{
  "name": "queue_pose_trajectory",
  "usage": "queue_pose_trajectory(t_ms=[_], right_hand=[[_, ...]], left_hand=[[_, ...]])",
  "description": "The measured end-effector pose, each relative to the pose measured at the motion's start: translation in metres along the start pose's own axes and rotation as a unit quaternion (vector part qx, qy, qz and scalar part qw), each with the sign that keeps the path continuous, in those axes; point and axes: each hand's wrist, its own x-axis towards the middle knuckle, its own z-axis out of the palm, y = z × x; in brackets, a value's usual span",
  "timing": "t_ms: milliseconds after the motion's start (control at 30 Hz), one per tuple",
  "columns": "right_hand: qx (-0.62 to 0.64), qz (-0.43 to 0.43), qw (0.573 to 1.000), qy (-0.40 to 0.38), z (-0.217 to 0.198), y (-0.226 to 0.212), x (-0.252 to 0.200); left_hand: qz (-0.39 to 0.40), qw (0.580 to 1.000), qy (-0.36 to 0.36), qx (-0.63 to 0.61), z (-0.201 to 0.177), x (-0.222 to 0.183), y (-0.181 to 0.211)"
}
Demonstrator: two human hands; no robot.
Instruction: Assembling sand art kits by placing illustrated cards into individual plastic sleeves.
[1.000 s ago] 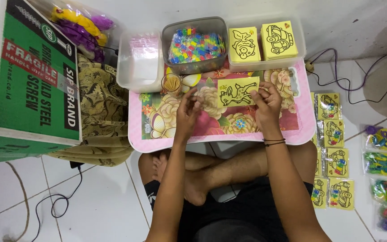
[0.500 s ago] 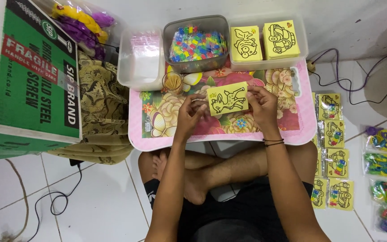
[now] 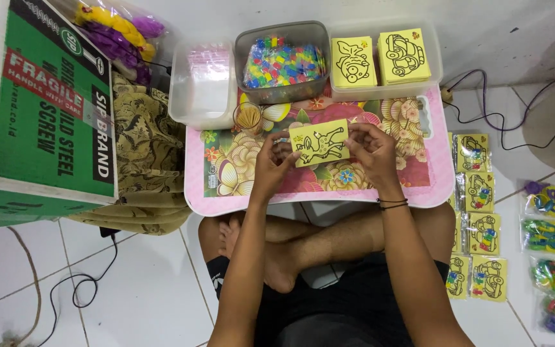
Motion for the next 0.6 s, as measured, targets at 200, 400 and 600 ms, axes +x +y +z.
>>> queue_pose_trajectory(t_ms=[200, 400, 600], right_hand=[[0.058, 0.035, 0.998, -0.016, 0.007, -0.018, -0.005], [0.008, 0.022, 0.999, -0.042, 0.003, -0.008, -0.002], [-0.020, 0.023, 0.998, -0.047, 0.004, -0.011, -0.003]], left_hand=[[-0.001, 1.000, 0.000, -0.007, 0.001, -0.003, 0.009], [-0.015, 1.000, -0.013, -0.003, 0.001, -0.002, 0.011], [-0.017, 0.999, -0.025, -0.011, 0.005, -0.005, 0.023]])
